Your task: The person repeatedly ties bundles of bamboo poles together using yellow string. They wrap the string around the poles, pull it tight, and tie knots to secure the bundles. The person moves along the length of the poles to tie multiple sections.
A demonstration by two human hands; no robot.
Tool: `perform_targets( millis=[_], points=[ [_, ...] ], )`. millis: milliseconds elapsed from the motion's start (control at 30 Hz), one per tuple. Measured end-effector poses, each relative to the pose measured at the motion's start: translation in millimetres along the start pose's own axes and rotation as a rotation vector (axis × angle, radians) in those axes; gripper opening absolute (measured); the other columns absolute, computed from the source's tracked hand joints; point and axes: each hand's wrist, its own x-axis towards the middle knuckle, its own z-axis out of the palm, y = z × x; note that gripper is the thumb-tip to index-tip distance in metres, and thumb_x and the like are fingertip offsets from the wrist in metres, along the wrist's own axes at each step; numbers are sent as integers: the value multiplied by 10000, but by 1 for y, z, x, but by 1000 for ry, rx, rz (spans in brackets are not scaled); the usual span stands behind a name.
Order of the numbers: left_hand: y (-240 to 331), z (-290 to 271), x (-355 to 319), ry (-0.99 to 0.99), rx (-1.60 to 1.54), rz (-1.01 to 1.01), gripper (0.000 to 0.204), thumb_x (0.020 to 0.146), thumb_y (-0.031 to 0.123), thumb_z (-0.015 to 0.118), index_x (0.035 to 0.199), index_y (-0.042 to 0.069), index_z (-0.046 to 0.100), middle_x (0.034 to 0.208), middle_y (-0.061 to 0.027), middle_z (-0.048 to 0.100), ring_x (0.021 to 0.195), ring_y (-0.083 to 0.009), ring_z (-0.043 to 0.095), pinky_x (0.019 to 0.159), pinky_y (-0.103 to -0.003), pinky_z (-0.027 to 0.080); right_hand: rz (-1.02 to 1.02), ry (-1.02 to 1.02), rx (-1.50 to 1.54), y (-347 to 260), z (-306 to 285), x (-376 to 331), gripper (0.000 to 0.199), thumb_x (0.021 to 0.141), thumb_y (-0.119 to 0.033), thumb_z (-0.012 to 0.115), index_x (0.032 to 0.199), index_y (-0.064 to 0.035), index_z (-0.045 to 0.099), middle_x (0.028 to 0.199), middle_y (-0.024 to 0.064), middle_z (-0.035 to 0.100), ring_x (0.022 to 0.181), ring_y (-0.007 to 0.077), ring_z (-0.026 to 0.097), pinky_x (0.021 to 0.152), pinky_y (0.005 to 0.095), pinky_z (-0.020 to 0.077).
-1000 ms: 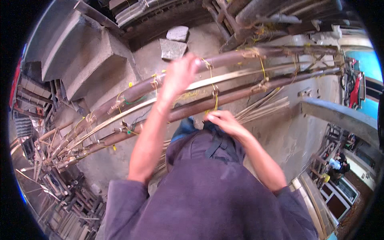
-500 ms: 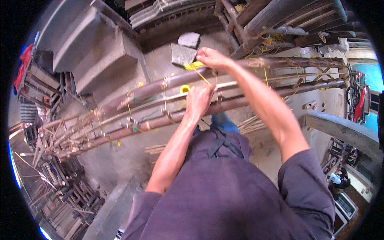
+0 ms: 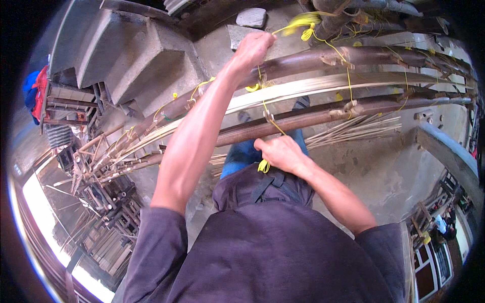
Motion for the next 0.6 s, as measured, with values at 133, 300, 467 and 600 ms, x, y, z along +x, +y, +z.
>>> perform_targets(
  millis=[133,300,467,600],
  points=[
    [-25,4,29,-113,-177,-54,239,885,260,506,827,43,589,664,28,490,565,-85,423,498,-253,342,-193,108,-7,0,3,10,192,739,-95,569,920,-77,629,822,165,655,837,331,642,695,469,512],
    [-54,-129,-9,79,536,307,437,929,419,482,1134,64,634,1047,-128,679,985,-263,648,858,-373,493,-30,364,294,-60,29,-23,466,737,-98,638,1202,-108,601,1039,89,609,956,238,589,819,336,502],
    [-89,-172,-100,121,440,450,349,927,336,515,1109,64,637,1040,-173,665,986,-286,641,852,-374,486,586,292,957,-62,137,90,254,917,-156,560,1126,-18,606,769,52,587,733,156,586,683,317,491],
    [-130,-145,-187,92,364,452,250,872,198,580,1046,29,639,972,-202,660,955,-343,635,844,-413,489,-6,636,10,-189,-20,39,132,866,-127,575,831,-41,669,737,104,581,755,280,610,674,377,490]
  ],
)
